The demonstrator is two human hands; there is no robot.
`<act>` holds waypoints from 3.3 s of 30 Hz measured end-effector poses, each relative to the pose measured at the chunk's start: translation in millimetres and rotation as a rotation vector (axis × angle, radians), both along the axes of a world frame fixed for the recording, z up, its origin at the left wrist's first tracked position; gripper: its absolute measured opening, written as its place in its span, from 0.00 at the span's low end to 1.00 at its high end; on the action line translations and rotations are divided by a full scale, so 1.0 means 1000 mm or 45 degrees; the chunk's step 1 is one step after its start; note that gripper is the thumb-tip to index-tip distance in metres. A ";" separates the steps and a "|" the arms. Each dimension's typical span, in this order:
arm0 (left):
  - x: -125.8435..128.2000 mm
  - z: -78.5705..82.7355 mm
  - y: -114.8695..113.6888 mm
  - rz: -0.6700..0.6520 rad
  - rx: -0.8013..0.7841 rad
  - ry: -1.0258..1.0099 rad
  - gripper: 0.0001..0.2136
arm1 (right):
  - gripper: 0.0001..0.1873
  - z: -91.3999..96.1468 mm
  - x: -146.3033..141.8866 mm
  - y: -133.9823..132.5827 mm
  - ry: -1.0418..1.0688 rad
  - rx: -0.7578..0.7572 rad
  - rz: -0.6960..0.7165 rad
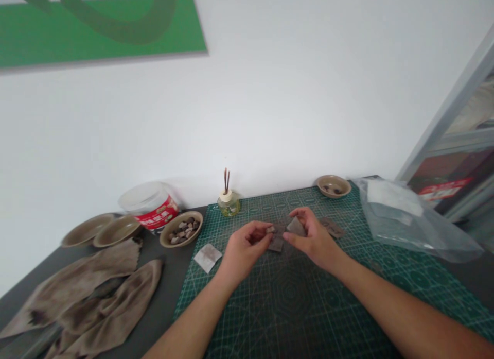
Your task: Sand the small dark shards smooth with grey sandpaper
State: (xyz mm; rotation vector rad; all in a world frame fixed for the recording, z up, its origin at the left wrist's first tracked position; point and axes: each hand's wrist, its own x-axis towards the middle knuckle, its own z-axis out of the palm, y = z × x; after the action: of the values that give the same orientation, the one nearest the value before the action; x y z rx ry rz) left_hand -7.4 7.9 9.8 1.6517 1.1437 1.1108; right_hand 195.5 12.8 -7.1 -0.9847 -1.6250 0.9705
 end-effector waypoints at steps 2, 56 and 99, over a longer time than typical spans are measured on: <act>0.003 -0.003 -0.001 -0.039 -0.074 -0.117 0.09 | 0.23 -0.003 -0.002 -0.001 0.009 0.030 -0.037; 0.020 -0.002 -0.019 0.023 -0.069 -0.360 0.11 | 0.18 0.013 -0.010 -0.025 -0.594 0.839 -0.043; 0.013 0.004 -0.014 -0.134 -0.117 -0.302 0.08 | 0.06 0.012 -0.010 -0.021 -0.322 0.397 -0.253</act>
State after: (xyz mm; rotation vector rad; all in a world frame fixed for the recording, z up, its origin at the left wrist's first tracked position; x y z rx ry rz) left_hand 5.6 -5.9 14.3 1.4489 0.9309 1.1352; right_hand 185.4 -8.5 5.3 -1.0571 -1.7800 0.4550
